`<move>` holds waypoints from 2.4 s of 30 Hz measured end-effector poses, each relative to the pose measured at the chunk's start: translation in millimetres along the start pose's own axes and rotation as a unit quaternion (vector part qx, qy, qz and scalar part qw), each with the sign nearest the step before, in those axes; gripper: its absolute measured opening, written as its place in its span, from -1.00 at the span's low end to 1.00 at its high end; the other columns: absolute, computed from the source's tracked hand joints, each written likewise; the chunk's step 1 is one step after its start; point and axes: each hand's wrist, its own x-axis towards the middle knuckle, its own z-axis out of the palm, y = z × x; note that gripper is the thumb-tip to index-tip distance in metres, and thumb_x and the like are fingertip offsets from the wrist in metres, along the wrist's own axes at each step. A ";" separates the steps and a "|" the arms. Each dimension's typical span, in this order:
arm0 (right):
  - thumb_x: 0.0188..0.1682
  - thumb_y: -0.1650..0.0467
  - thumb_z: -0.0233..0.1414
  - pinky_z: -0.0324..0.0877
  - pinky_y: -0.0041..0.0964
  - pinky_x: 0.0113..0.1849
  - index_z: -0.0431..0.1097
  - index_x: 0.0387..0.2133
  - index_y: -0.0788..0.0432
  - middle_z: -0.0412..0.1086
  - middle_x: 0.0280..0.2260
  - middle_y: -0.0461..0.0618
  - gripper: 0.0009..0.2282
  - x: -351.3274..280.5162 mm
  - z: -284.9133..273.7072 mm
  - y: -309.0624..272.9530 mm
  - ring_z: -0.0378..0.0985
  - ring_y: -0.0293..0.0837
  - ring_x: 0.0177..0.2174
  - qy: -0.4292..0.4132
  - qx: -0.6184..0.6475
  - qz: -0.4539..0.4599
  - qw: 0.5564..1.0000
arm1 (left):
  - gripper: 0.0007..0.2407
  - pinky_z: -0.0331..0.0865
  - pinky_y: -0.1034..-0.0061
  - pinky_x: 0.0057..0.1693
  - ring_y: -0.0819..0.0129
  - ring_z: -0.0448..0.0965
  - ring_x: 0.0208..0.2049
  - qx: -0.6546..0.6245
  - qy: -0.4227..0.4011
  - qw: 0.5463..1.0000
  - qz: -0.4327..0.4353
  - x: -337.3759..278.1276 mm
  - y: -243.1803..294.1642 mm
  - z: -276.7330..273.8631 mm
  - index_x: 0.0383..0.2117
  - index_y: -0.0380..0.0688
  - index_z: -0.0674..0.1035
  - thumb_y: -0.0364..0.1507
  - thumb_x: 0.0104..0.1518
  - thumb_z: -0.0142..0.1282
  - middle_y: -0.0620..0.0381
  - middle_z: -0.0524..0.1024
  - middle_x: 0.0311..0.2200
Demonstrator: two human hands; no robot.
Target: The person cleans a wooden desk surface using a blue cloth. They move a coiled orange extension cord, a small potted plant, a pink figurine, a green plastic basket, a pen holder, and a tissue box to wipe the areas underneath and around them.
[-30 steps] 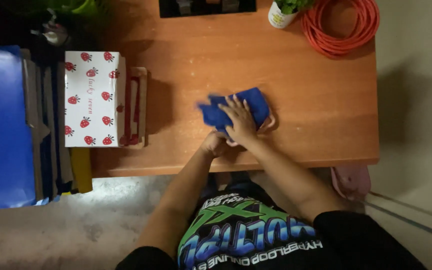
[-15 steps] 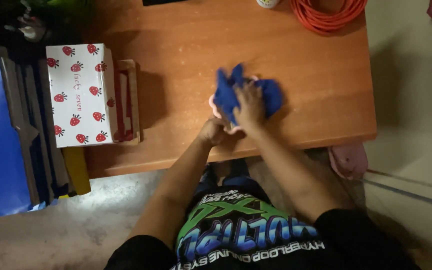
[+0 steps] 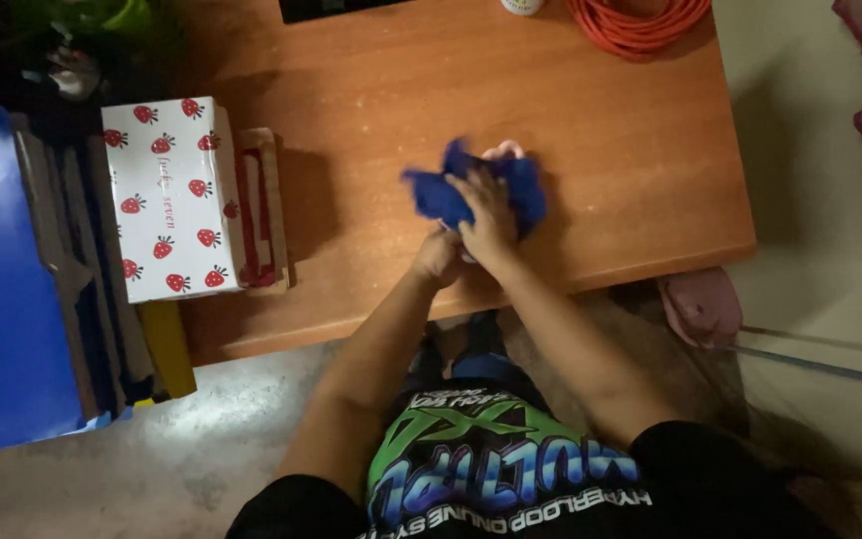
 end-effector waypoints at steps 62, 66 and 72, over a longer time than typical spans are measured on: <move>-0.22 0.17 0.21 -0.03 0.44 0.18 0.28 0.28 -0.04 0.23 0.24 0.24 -0.31 42.1 -142.5 258.3 0.18 0.26 0.27 0.045 -0.234 0.080 0.968 | -0.14 0.46 -0.18 0.19 -0.35 0.55 0.05 0.131 0.301 0.845 0.423 252.3 261.7 178.7 0.23 -0.13 0.28 -0.37 -0.30 0.60 -0.29 0.51 0.00; -0.24 0.15 0.19 0.03 0.42 0.16 0.28 0.28 -0.08 0.24 0.23 0.20 -0.30 44.3 -139.8 264.0 0.20 0.23 0.26 0.049 -0.248 0.074 0.965 | -0.14 0.50 -0.17 0.12 -0.34 0.58 -0.03 0.097 0.312 0.814 0.481 298.9 247.6 172.3 0.17 -0.01 0.37 -0.36 -0.42 0.65 -0.22 0.55 -0.07; -0.20 0.14 0.17 0.02 0.44 0.15 0.27 0.29 -0.07 0.24 0.23 0.20 -0.32 45.4 -144.3 260.6 0.21 0.26 0.25 0.046 -0.225 0.066 0.971 | -0.29 0.55 -0.02 0.03 -0.14 0.64 -0.10 0.148 0.301 0.823 0.457 309.1 250.6 152.6 -0.02 0.15 0.51 -0.22 -0.45 0.65 -0.01 0.61 -0.20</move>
